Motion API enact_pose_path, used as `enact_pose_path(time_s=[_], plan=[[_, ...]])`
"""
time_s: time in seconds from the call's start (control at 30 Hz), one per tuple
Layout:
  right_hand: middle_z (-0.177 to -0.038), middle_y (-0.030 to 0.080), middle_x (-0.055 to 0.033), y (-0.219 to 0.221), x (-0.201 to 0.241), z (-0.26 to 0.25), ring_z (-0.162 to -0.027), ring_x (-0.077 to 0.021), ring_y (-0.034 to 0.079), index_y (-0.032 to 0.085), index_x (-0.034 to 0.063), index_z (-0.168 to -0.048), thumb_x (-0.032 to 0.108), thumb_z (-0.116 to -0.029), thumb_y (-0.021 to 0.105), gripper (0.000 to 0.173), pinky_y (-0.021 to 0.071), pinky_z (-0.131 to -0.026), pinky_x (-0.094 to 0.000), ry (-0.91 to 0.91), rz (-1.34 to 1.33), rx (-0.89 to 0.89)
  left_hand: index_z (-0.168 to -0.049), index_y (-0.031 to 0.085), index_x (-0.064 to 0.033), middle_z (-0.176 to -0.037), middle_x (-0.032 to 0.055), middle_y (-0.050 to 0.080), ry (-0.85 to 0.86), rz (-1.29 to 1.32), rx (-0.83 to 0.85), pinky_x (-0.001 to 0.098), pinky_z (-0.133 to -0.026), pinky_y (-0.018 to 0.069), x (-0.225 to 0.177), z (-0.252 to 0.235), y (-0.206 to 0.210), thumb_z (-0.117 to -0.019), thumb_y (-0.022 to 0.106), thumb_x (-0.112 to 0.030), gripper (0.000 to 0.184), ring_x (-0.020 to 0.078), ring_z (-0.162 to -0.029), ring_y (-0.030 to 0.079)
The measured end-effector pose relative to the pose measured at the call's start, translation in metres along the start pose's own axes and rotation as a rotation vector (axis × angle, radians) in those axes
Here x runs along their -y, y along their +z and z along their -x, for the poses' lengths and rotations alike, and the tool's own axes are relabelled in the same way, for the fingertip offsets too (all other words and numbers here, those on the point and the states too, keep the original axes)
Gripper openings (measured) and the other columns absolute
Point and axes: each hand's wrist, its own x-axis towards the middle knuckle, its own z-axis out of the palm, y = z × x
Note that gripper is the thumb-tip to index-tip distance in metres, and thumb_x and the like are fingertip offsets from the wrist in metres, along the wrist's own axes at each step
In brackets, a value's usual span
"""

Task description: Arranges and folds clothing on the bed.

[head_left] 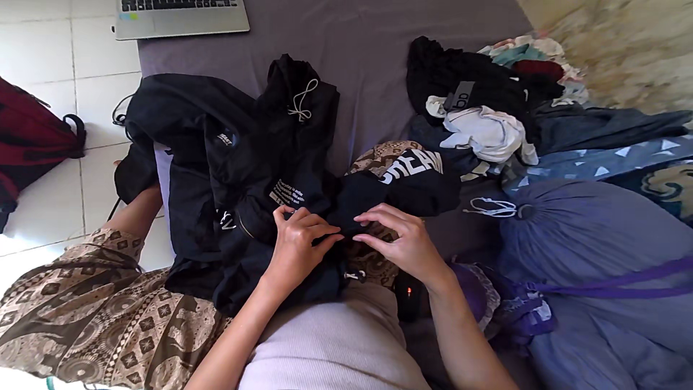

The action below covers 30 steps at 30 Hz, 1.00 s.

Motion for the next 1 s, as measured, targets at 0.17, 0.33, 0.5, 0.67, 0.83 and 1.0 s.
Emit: enact_pose_path(time_s=[0.17,0.33,0.5,0.67,0.83,1.0], plan=[[-0.098,0.074,-0.0140,0.001,0.001,0.000,-0.088,-0.0104,0.070,0.075,-0.0014,-0.101,0.017,-0.0893,0.073,0.022,0.0547,-0.080,-0.0150,-0.001,-0.001,-0.007,-0.088,0.082,-0.0142,-0.086,0.0009,0.077,-0.046,0.078,-0.004,0.0523,-0.093,0.0363,-0.002,0.000,-0.001,-0.0852,0.077,-0.020,0.008,0.0157,-0.080,0.069],[-0.096,0.073,-0.0130,0.000,-0.001,0.001,-0.089,-0.0077,0.069,0.078,0.0002,-0.096,0.018,-0.0924,0.071,0.019,0.0526,-0.082,-0.0127,-0.019,0.002,-0.033,-0.086,0.081,-0.0134,-0.087,0.0008,0.077,-0.123,0.165,0.030,0.0513,-0.094,0.0347,-0.003,0.000,-0.004,-0.0833,0.078,-0.018,0.006,0.0144,-0.084,0.069],[-0.094,0.072,-0.0117,0.000,-0.003,0.002,-0.089,-0.0034,0.067,0.079,0.0012,-0.090,0.014,-0.0920,0.069,0.016,0.0511,-0.082,-0.0101,-0.025,-0.049,-0.040,-0.087,0.080,-0.0141,-0.088,-0.0002,0.077,-0.116,0.158,0.063,0.0524,-0.095,0.0333,-0.003,0.001,-0.003,-0.0850,0.076,-0.018,0.006,0.0141,-0.086,0.068],[-0.095,0.072,-0.0121,0.004,-0.002,0.003,-0.089,-0.0037,0.067,0.079,0.0019,-0.089,0.014,-0.0917,0.069,0.016,0.0512,-0.081,-0.0108,-0.019,-0.039,-0.052,-0.087,0.079,-0.0140,-0.087,0.0002,0.076,-0.105,0.113,0.074,0.0532,-0.095,0.0335,-0.004,0.002,-0.004,-0.0859,0.074,-0.018,0.006,0.0150,-0.086,0.069],[-0.102,0.073,-0.0140,0.001,-0.001,0.003,-0.088,-0.0048,0.068,0.079,0.0011,-0.095,0.017,-0.0929,0.070,0.018,0.0529,-0.078,-0.0116,-0.024,-0.053,-0.008,-0.091,0.080,-0.0136,-0.091,0.0007,0.077,-0.084,0.077,0.056,0.0537,-0.095,0.0353,-0.005,0.004,-0.005,-0.0876,0.074,-0.019,0.009,0.0163,-0.088,0.070],[-0.120,0.068,0.0009,-0.058,0.018,-0.003,-0.088,0.0052,0.062,0.072,0.0127,-0.118,0.037,-0.1022,0.063,0.031,0.0526,-0.074,-0.0108,-0.148,-0.118,-0.162,-0.113,0.076,-0.0110,-0.108,0.0041,0.076,-0.125,0.003,-0.095,0.0549,-0.098,0.0381,-0.007,0.005,-0.040,-0.0947,0.069,-0.029,0.026,0.0165,-0.102,0.068]])
